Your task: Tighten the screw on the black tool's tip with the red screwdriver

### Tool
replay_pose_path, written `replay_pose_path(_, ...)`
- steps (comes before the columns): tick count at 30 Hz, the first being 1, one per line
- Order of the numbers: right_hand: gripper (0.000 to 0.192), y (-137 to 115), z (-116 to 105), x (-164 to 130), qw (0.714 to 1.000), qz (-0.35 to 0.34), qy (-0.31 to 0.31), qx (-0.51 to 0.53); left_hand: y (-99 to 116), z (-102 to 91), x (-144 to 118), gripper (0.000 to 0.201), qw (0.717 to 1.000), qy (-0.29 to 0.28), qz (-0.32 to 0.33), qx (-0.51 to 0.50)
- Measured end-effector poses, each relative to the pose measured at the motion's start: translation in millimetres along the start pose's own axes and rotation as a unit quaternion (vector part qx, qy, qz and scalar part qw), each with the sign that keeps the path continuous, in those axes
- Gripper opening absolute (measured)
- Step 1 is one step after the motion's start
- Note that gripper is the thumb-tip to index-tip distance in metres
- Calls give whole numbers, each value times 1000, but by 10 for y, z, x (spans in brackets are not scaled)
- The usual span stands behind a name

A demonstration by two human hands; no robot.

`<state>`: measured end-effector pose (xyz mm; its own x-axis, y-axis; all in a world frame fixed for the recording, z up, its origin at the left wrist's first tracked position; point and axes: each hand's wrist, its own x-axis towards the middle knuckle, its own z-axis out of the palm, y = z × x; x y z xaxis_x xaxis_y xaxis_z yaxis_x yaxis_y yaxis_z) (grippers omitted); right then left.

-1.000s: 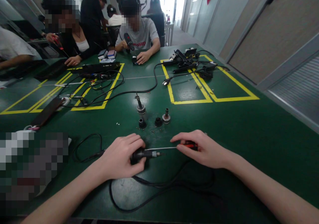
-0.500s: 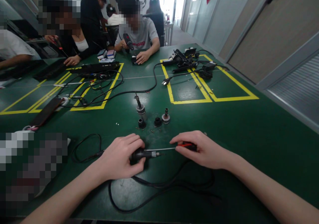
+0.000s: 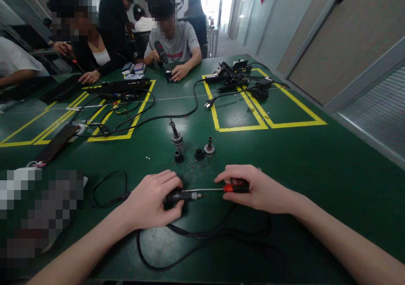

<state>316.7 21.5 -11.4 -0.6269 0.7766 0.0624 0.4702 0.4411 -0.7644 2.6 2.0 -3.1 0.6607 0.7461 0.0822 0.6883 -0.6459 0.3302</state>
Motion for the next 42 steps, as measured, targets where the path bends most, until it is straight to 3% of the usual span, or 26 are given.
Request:
replay_pose_path(6,50,84,76,-2,1000,-2,6,-6,-2,0,1,11,1000,-3,0,1)
replay_pose_path(13,34,-37,-4,19,1000,15,8,14,-10,6,-3,10,1000,7,4,0)
replay_pose_path(19,34,41,36,-5,999,-17,37,-15,-5,-2,-3,9,1000,6,7,-3)
replay_pose_path(23,38,37,28,-3,1000,-2,5,0,1,-6,7,9,1000,-4,6,2)
replay_pose_path(30,21,-39,-25,17,1000,-15,25,6,-2,4,12,12,1000,-12,21,14)
replay_pose_path(33,25,30,8,4,999,-25,29,-20,0,0,17,12,999,-11,23,21)
replay_pose_path(38,47,137,56,-28,1000,-1,8,-8,11,-14,25,10,999,-17,24,17)
replay_pose_path(42,42,64,14,-17,1000,3,20,-8,17,-13,30,9,1000,-19,18,13)
